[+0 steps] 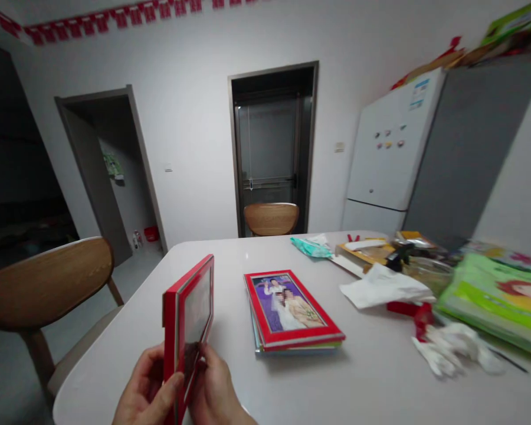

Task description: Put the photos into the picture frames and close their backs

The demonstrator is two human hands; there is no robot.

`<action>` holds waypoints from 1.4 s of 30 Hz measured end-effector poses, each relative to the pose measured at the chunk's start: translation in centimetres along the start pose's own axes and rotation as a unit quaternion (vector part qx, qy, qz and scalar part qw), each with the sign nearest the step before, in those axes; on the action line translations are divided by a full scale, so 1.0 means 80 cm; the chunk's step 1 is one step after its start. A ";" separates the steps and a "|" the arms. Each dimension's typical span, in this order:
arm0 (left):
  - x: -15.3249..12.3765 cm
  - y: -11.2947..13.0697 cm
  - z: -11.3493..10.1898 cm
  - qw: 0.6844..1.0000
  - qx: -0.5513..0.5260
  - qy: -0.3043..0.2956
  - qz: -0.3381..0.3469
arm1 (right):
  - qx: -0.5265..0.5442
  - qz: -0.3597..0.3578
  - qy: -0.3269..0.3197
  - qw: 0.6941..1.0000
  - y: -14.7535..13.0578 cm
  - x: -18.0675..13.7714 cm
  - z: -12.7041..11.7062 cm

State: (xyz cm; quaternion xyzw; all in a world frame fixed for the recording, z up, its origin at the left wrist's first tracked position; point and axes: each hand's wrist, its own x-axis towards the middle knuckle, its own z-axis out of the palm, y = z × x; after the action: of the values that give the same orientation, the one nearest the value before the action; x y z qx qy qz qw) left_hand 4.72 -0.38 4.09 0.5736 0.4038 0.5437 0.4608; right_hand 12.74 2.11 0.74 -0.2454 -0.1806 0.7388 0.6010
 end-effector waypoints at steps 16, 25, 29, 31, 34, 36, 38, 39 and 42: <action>0.050 -0.039 0.153 0.993 0.001 -0.118 -0.026 | -0.488 -0.131 0.188 0.842 -0.297 -0.015 -0.146; 0.040 -0.071 0.153 0.986 0.047 -0.154 -0.038 | -0.430 -0.097 0.180 0.879 -0.275 -0.061 -0.193; 0.048 -0.085 0.144 0.988 0.081 -0.128 -0.036 | -0.371 -0.109 0.131 0.913 -0.240 -0.063 -0.175; 0.061 -0.089 0.128 0.987 0.111 -0.107 -0.049 | -0.352 -0.115 0.112 0.922 -0.223 -0.045 -0.159; 0.090 -0.095 0.090 0.984 0.155 -0.046 -0.074 | -0.346 -0.135 0.074 0.926 -0.195 0.001 -0.136; 0.114 -0.100 0.058 0.982 0.173 -0.003 -0.081 | -0.358 -0.143 0.052 0.921 -0.175 0.038 -0.121; 0.136 -0.106 0.025 0.980 0.181 0.023 -0.080 | -0.392 -0.153 0.054 0.906 -0.155 0.074 -0.106; 0.145 -0.108 0.010 0.979 0.183 0.034 -0.078 | -0.409 -0.157 0.056 0.897 -0.147 0.091 -0.099; 0.163 -0.112 -0.023 0.977 0.188 0.062 -0.074 | -0.440 -0.168 0.061 0.880 -0.126 0.127 -0.077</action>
State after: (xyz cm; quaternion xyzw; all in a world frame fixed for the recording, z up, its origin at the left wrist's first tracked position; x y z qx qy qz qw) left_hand 4.31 14.63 -1.33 0.5834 0.5682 0.4571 0.3575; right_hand 22.79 13.97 -0.08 -0.4953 -0.4884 0.4548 0.5561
